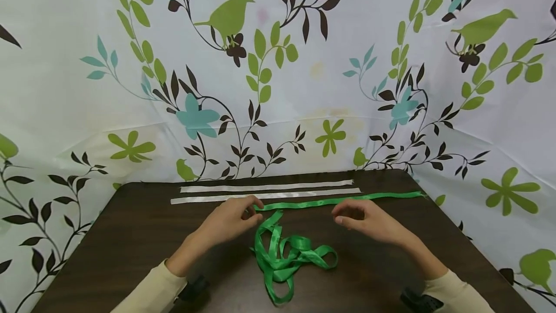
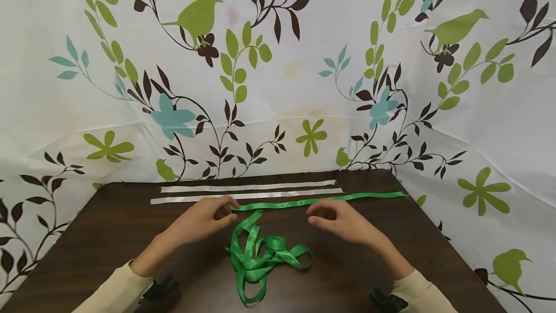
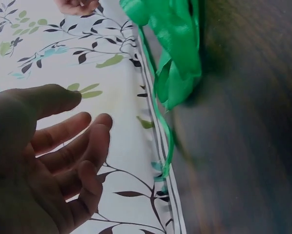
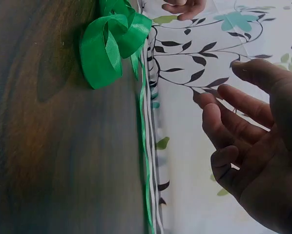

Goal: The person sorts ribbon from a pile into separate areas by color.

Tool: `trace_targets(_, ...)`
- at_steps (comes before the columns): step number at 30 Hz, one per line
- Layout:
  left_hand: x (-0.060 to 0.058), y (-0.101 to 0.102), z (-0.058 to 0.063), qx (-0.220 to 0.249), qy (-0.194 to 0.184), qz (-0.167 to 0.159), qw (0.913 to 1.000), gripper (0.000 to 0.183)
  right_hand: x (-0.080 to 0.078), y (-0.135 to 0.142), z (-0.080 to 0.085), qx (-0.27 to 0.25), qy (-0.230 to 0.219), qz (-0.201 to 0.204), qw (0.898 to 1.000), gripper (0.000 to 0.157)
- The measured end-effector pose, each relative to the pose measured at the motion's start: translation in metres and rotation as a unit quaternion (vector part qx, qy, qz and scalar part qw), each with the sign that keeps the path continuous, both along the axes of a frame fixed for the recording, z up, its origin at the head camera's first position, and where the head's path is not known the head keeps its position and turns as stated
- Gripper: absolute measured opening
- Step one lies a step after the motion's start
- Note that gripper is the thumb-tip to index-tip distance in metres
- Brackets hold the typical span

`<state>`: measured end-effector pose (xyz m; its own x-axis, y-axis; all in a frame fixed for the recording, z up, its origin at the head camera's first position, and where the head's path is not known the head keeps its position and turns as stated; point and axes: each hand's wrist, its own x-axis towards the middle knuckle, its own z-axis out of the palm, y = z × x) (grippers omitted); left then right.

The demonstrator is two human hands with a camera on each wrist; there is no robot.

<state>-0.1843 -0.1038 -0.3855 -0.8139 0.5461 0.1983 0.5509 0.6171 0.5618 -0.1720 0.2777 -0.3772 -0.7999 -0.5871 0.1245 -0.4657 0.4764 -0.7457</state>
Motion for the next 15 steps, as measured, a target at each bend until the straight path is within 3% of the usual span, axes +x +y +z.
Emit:
trace_targets(5,0.001,0.003,-0.005,-0.018,-0.017,-0.023,0.9994,0.028,-0.002,-0.014,-0.008,0.025,0.032,0.026,0.999,0.023)
trace_targets(15,0.000,0.009,-0.010,-0.021,-0.028,-0.043,0.9985,0.024,-0.014,-0.041,-0.018,0.054,0.019,0.112,0.992,0.027)
